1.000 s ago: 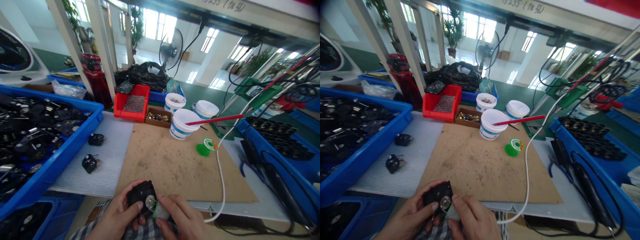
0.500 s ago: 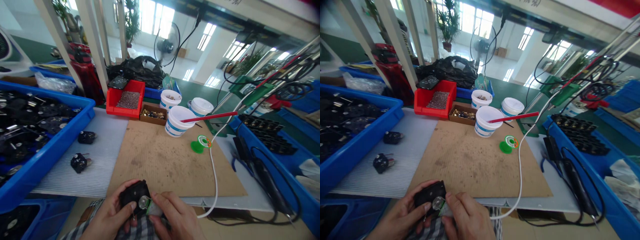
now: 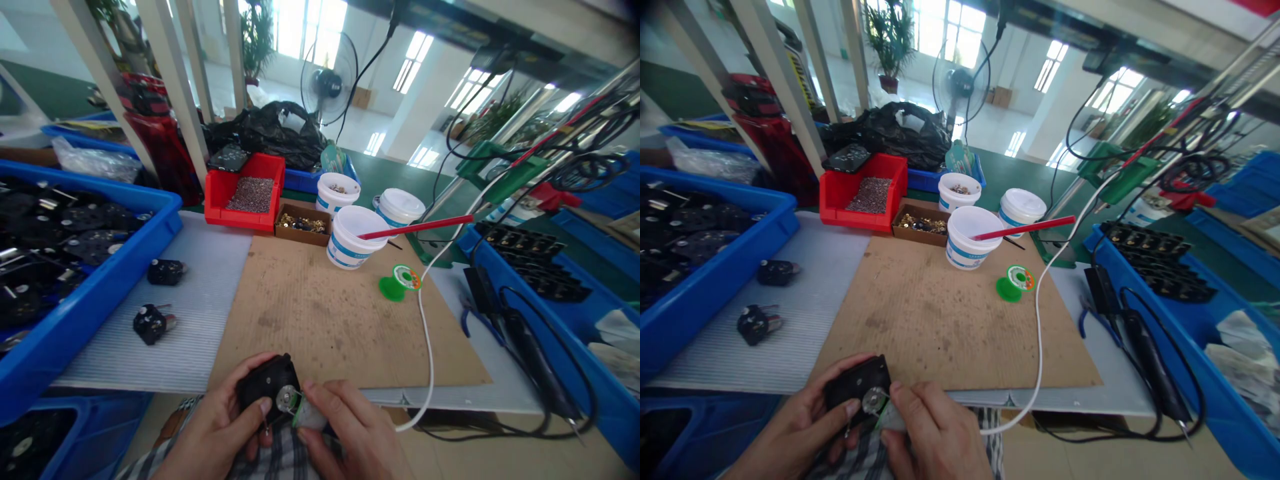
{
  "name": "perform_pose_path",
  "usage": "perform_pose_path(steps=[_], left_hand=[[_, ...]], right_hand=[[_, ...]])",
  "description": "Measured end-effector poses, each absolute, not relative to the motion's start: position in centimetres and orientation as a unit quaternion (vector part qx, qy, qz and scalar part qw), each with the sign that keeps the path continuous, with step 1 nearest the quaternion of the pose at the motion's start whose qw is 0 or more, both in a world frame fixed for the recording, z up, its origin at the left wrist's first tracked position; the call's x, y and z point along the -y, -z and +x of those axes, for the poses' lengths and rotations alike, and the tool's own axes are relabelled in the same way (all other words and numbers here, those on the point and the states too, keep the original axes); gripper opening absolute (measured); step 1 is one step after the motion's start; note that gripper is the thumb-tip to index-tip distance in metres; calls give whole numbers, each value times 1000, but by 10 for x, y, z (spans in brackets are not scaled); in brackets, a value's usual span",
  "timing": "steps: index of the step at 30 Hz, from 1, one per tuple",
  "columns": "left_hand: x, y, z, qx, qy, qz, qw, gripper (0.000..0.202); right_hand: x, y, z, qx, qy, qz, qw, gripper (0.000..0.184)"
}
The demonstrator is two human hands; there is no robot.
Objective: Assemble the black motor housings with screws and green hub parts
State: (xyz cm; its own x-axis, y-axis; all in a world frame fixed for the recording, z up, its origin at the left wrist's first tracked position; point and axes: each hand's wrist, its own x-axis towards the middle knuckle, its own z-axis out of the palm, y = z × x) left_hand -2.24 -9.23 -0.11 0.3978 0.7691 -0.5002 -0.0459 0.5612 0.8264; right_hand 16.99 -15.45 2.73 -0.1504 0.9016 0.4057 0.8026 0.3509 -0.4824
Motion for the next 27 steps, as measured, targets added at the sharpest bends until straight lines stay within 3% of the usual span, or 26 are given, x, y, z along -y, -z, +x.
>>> perform_pose_path(steps=[16, 22, 27], left_hand=[[91, -28, -13, -545, -290, 352, 704, 58], [94, -34, -10, -532, -261, 362, 719, 64], [99, -32, -10, -511, -251, 342, 747, 60]], right_hand=[[157, -25, 170, 745, -153, -569, 312, 32], [150, -25, 170, 567, -376, -600, 421, 43], [136, -28, 163, 415, -589, -535, 441, 36]])
